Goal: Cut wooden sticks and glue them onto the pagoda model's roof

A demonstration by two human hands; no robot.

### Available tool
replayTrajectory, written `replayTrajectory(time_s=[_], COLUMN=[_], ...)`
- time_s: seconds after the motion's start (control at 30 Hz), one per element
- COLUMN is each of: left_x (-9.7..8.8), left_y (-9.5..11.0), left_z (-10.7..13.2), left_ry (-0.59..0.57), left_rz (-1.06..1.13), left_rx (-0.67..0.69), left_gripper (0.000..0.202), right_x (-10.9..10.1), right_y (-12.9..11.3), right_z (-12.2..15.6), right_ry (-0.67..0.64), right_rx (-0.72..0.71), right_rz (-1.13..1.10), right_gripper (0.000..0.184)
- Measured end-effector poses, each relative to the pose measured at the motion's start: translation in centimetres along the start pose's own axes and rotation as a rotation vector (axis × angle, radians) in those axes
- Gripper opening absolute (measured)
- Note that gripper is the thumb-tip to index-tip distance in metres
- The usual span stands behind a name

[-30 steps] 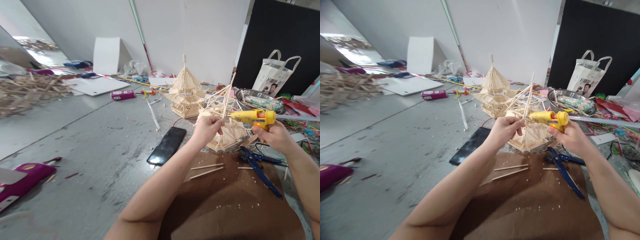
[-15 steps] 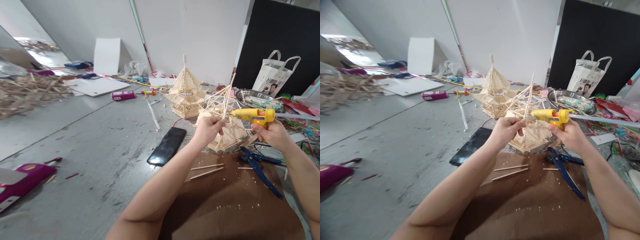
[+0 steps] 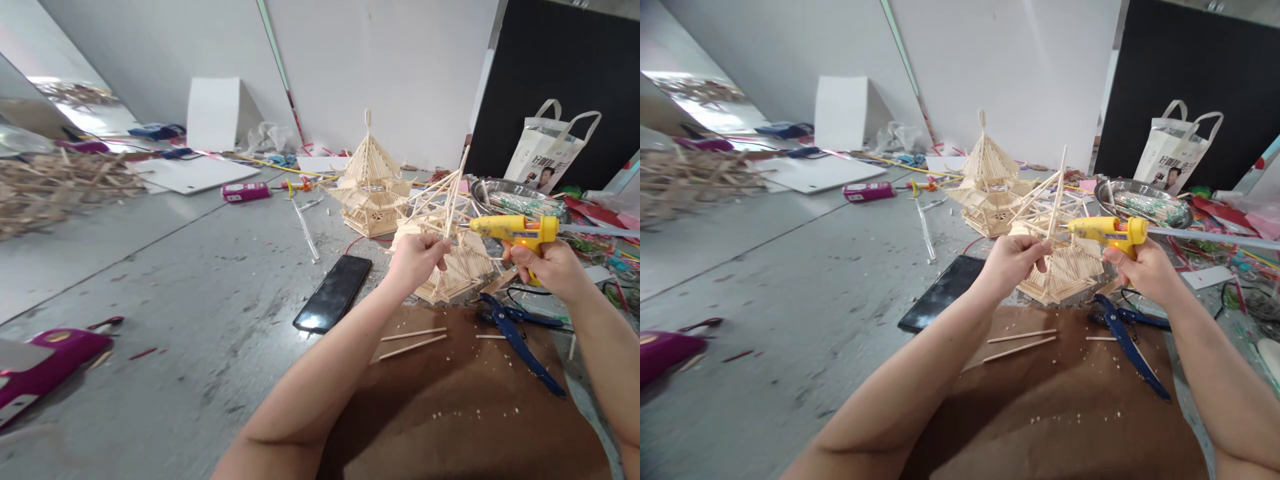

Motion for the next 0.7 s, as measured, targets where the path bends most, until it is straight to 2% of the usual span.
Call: replayTrajectory(time_s=[0.17,0.3,0.4,0.53,0.63,0.7], left_x=[0.0,-0.1,-0.1,0.0,0.1,0.0], left_y=[0.0,0.0,0.0,-0.2,-0.2,-0.2], left_z=[0.0,0.0,-0.1,-0.2,-0.1,-0.1], left_ry=[-0.005,-0.003,0.001,-0.001,0.001,0.001], left_rz=[0.01,0.022,0.024,0.038,0.049,0.048], left_rx=[0.007,-0.006,-0.01,-0.014,-0.012,-0.011], left_gripper=[0.032,0.031,0.032,0.031,0.031,0.032], right_x=[-0.4,-1.4,-2.5,-4.1,-4.7,-4.7], right_y=[0.3,1.4,3.1,7.2,11.4,14.0], right_z=[0.1,0.3,0.3,-0.6,-1.4,-1.7], right_ry=[0.025,0.158,0.27,0.433,0.484,0.511], right_rx=[-0.018,0.005,0.09,0.286,0.544,0.603], right_rz=[-0.094,-0.195,-0.291,-0.459,-0.406,-0.359], right_gripper=[0.034,0.032,0.033,0.025,0.017,0.016])
Point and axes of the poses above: each hand's wrist, its own z-axis away from the middle knuckle, its own x-axis out of the palm, y = z × x, the point moved 1 cm from there along -z, towards the middle knuckle, and after that the axes turned 7 degrees about y, right-handed, at the moved point
